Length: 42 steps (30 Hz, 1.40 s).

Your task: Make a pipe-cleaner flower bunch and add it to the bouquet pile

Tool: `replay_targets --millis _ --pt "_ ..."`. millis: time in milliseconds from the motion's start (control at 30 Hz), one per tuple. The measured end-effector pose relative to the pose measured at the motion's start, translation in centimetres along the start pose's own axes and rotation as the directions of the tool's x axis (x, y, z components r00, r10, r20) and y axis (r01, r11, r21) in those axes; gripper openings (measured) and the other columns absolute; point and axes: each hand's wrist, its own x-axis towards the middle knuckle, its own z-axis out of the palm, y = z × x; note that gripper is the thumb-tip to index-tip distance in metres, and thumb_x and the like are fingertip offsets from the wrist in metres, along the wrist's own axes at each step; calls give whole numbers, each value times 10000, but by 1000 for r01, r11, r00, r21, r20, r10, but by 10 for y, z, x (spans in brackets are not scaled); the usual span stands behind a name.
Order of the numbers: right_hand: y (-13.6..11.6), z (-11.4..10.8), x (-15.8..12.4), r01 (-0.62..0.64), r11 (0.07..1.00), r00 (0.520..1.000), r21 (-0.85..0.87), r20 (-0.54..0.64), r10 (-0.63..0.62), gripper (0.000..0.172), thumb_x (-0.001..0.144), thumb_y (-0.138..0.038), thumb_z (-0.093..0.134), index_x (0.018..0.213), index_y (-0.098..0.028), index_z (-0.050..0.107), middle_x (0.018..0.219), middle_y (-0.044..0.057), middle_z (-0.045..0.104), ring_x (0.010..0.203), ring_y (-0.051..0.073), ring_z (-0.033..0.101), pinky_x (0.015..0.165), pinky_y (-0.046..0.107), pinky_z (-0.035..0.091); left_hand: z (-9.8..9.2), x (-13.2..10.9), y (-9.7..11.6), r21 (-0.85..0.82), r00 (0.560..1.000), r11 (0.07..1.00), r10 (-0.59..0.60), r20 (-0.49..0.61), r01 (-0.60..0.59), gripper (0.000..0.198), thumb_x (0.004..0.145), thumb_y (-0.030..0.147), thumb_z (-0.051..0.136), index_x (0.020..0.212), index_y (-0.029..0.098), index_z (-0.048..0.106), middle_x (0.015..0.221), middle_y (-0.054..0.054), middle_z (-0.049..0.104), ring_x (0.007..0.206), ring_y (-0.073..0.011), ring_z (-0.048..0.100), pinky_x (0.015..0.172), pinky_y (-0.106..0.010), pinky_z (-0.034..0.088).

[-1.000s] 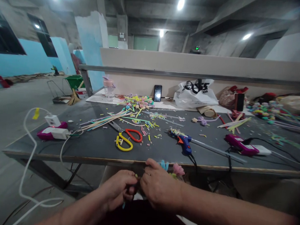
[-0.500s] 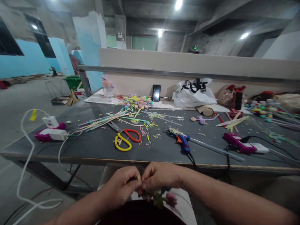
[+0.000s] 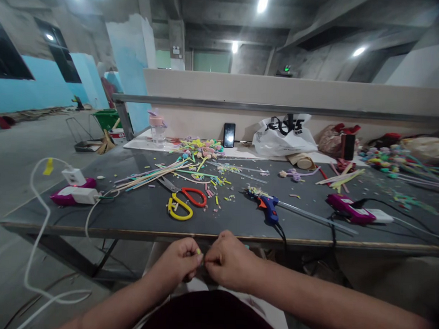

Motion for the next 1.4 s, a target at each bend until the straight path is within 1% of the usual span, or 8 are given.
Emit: replay_targets --millis 167,400,600,800,933,1167,1267,1400 --pt "-4 5 -4 221 870 974 -441 65 -215 60 540 -132 506 502 -150 550 498 26 555 505 119 391 696 357 255 -5 -4 4 -273 964 929 -209 166 248 136 588 160 538 581 163 402 403 72 379 365 -27 268 380 -156 148" --pt "-6 12 -13 356 825 922 -439 20 -387 120 677 -180 465 675 -142 579 613 43 591 614 148 432 866 402 190 -16 -4 -2 -415 816 724 -364 449 552 115 597 101 524 615 145 420 501 34 426 362 -10 281 347 -115 156" --pt "-2 6 -10 78 975 997 206 -41 -71 202 682 -142 443 546 -151 593 491 -26 520 490 78 404 787 316 318 -21 -6 2 -281 883 894 -214 419 350 137 700 249 561 668 127 506 564 -27 552 425 -90 490 419 -204 386" --pt "12 -4 -6 -174 432 983 885 129 132 221 683 -276 537 673 -104 675 455 -25 501 460 80 431 510 207 320 -19 -11 11 -279 965 953 179 192 -121 254 644 268 665 844 138 577 752 -36 610 693 -135 549 668 -258 412" --pt "14 1 -2 -132 339 983 931 79 167 204 680 -265 550 650 -100 666 446 -22 508 457 76 434 511 202 310 -10 -13 12 -152 965 958 255 59 -244 136 653 225 645 755 147 602 763 -25 615 752 -153 544 723 -266 393" --pt "7 11 6 -193 674 970 713 34 242 209 672 -213 455 527 -132 581 437 -41 447 434 70 368 499 205 311 -5 -10 10 81 967 980 193 -166 -182 169 658 289 604 612 157 509 473 59 448 465 -85 396 478 -206 304" --pt "2 20 7 -53 954 978 296 -178 109 243 671 -142 414 445 -145 504 429 -45 427 442 67 344 688 277 355 -2 -9 5 -8 976 995 94 -198 -98 261 656 337 588 526 162 444 427 65 405 397 -63 326 420 -204 240" --pt "-4 36 9 75 961 936 -267 -315 -160 137 642 -127 445 574 -141 564 545 28 565 566 126 450 883 425 239 -4 -8 -8 -345 977 923 -205 -67 170 331 653 383 583 494 162 393 407 79 351 345 -30 236 387 -189 154"
